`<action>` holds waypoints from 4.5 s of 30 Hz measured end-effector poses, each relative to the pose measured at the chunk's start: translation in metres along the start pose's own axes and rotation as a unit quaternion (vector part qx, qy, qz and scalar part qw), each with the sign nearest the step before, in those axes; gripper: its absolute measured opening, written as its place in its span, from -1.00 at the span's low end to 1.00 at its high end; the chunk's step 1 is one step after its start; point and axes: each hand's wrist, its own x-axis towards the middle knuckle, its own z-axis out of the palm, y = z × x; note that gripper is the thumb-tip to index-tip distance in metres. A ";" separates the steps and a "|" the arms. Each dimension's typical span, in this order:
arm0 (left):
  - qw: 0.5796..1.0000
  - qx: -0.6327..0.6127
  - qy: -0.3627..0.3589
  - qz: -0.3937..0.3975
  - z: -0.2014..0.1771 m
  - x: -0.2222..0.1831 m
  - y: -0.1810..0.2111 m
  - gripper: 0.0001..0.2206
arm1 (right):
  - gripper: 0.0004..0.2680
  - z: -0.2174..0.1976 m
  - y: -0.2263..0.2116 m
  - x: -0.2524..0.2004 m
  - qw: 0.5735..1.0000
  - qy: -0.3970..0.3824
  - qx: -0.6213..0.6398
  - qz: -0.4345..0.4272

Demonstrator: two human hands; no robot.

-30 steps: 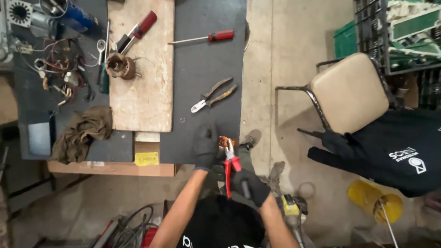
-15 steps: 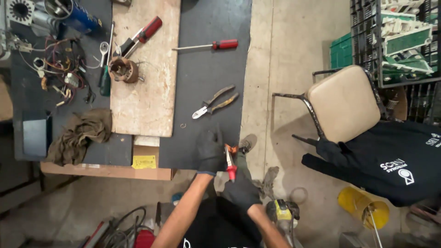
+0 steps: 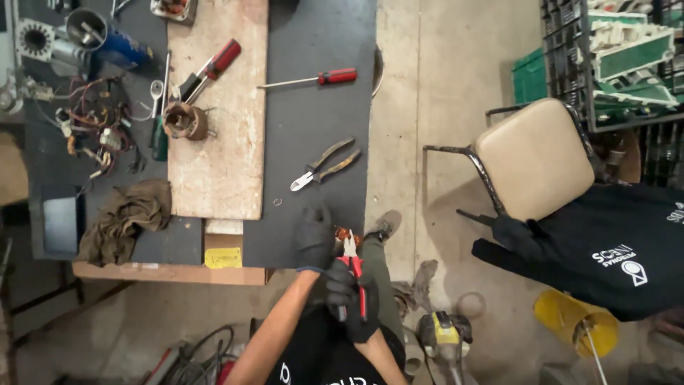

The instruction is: Repairing a motor component by stripping and cutting wires using pliers and wire strippers

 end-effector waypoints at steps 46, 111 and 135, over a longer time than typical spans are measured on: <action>0.960 -0.257 0.107 0.019 -0.058 -0.005 0.027 -0.56 | -0.80 0.121 -0.022 -0.026 0.470 0.372 -0.800 -0.016; 0.958 -0.177 -0.023 0.225 -0.106 -0.054 -0.053 -0.77 | -0.34 0.100 -0.037 -0.102 0.448 0.196 -0.841 0.234; 0.977 0.117 -0.074 0.159 -0.095 -0.115 0.022 -0.32 | -0.47 0.030 -0.106 0.036 0.105 0.025 -0.965 -0.239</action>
